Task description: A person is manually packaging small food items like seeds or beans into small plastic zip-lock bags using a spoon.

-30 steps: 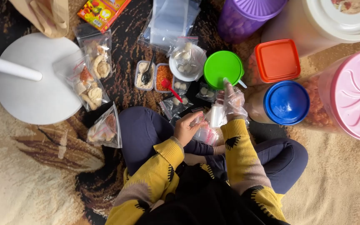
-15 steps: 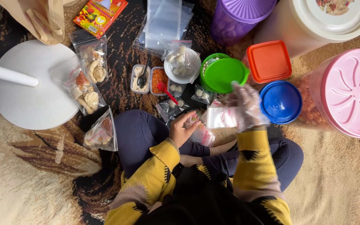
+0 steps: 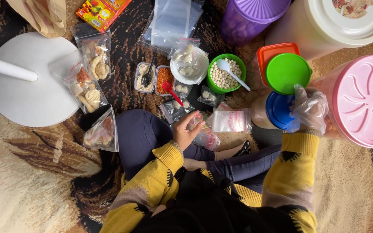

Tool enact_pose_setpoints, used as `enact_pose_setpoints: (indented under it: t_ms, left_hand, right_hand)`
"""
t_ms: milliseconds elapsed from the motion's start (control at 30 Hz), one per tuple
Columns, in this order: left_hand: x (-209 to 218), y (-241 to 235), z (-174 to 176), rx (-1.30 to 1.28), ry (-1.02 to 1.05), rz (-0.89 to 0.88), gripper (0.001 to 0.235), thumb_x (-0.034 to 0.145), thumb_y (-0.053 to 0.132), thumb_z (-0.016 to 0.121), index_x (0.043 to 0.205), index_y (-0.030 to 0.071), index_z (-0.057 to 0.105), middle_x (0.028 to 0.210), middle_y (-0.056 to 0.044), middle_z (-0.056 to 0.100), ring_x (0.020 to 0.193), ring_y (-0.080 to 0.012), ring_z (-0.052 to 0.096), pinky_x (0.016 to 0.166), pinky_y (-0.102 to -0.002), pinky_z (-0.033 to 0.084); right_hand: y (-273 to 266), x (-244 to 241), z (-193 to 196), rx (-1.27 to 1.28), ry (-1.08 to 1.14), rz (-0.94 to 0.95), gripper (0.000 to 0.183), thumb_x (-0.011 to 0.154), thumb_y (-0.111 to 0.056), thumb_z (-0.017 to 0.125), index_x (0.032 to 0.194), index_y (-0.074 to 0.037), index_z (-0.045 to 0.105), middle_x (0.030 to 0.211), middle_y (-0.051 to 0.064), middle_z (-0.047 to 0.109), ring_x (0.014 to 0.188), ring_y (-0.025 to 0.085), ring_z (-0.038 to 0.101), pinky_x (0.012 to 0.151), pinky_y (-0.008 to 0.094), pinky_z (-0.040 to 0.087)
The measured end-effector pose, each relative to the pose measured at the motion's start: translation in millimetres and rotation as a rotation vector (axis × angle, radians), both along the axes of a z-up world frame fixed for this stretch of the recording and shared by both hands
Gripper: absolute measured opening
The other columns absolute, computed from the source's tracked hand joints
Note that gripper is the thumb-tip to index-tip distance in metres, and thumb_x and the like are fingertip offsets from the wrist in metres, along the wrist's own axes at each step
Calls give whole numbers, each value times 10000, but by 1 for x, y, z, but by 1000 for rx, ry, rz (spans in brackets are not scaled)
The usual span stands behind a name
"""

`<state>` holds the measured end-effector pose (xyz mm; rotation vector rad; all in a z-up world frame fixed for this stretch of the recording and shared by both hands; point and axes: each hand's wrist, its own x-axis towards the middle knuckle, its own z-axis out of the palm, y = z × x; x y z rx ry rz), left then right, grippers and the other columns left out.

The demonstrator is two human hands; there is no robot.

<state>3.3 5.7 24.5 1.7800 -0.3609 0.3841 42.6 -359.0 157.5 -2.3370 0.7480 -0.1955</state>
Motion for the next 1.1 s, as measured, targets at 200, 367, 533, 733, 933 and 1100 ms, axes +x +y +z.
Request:
enact_pose_setpoints:
  t_ms: [200, 367, 533, 733, 933, 1100]
  left_hand:
    - [0, 2, 12, 1, -30, 12, 352, 892, 108, 803, 1207, 77, 649, 1044, -47, 726, 893, -158, 697, 749, -269, 588]
    - [2, -3, 11, -68, -100, 94, 378, 779, 103, 867, 1140, 70, 761, 935, -95, 759, 830, -265, 741, 699, -344, 598]
    - [4, 2, 3, -56, -155, 139, 380, 787, 133, 877, 1145, 65, 767, 940, -92, 761, 813, -254, 736, 675, -331, 600]
    - [7, -3, 2, -72, -167, 144, 404, 790, 150, 873, 1162, 43, 754, 972, -112, 754, 820, -268, 732, 697, -343, 596]
    - [4, -5, 1, -100, -149, 126, 406, 784, 130, 870, 1161, 37, 751, 985, -128, 748, 843, -296, 732, 706, -368, 592]
    - [5, -4, -3, -88, -148, 128, 398, 797, 148, 865, 1163, 42, 752, 951, -118, 751, 793, -288, 728, 661, -342, 590]
  right_hand:
    - [18, 17, -39, 71, -158, 75, 471, 955, -124, 823, 1364, -202, 601, 869, -64, 537, 803, 110, 546, 935, 262, 476]
    - [129, 48, -21, -445, 128, 616, 407, 909, -229, 770, 1263, -59, 661, 1235, 174, 618, 1193, 385, 588, 961, 518, 563]
    - [118, 95, -84, -560, 407, 622, 294, 969, -101, 584, 1260, -68, 598, 1352, 167, 550, 1098, 420, 655, 869, 557, 614]
    - [110, 78, -56, 44, 504, 311, 439, 1039, -326, 395, 1392, -120, 556, 1385, 202, 617, 1281, 435, 572, 1126, 527, 442]
    - [97, 50, -19, -252, 272, 454, 253, 1018, -346, 633, 1258, -290, 687, 1172, 95, 673, 1108, 375, 666, 926, 521, 567]
    - [110, 37, 27, -88, 90, 443, 98, 1003, -231, 718, 1070, -166, 747, 1046, 177, 710, 1018, 450, 688, 871, 537, 578]
